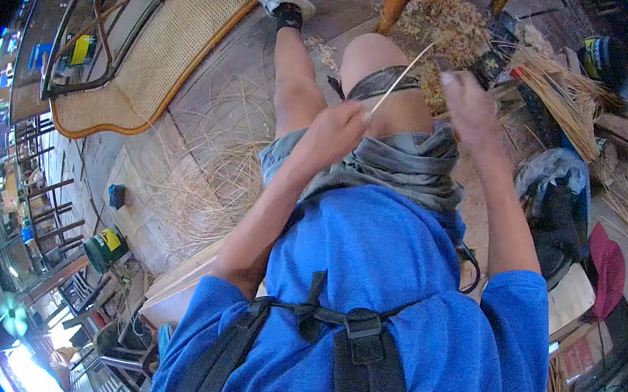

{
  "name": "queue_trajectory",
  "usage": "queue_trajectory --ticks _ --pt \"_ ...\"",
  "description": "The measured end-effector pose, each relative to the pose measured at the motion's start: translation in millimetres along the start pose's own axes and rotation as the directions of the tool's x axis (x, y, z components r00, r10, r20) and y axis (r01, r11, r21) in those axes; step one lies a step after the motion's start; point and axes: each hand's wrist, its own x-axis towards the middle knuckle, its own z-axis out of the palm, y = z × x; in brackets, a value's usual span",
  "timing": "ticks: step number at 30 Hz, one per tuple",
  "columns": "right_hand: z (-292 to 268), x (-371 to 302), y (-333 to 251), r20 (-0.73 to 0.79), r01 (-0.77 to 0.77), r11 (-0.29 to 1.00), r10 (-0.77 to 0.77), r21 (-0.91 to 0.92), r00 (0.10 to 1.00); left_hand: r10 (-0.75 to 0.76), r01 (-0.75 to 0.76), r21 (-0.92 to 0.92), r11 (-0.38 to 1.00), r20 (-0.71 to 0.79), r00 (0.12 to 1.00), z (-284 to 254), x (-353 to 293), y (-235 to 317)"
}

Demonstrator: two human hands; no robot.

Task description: Strip and smooth long bamboo or rattan strands using a small blade.

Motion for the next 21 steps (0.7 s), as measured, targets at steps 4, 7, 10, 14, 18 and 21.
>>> queue_trajectory --ticks 4,7,10,14,18,21 --pt "17.6 -2.3 -28.6 0.174 0.040 0.916 0.033 -0.398 0.984 -0.044 0.035 0.104 0.994 0.078 0.996 1.9 40.4 3.2" --pt "19.8 -3.4 -26.5 0.169 0.036 0.917 0.035 -0.398 0.985 0.002 -0.002 0.194 0.981 0.004 1.000 -22.8 -18.6 -22.4" --pt "23.7 0.6 -23.1 0.174 0.022 0.918 0.052 -0.397 0.983 -0.416 0.418 0.137 0.898 -0.046 0.908 -48.4 -93.1 -27.0" --pt "20.2 7.3 -13.8 0.151 0.039 0.981 -0.010 -0.192 0.988 -0.446 0.453 0.031 0.891 -0.123 0.886 -33.4 -127.4 -16.9" --pt "2.6 10.8 -19.5 0.027 -0.084 0.989 0.088 -0.118 0.996 -0.251 0.236 -0.095 0.967 -0.200 0.947 -3.3 -56.7 6.0" --pt "11.4 5.6 -14.5 0.074 -0.058 0.968 0.078 -0.243 0.994 -0.057 0.054 -0.019 0.998 -0.241 0.969 9.7 6.4 19.9"
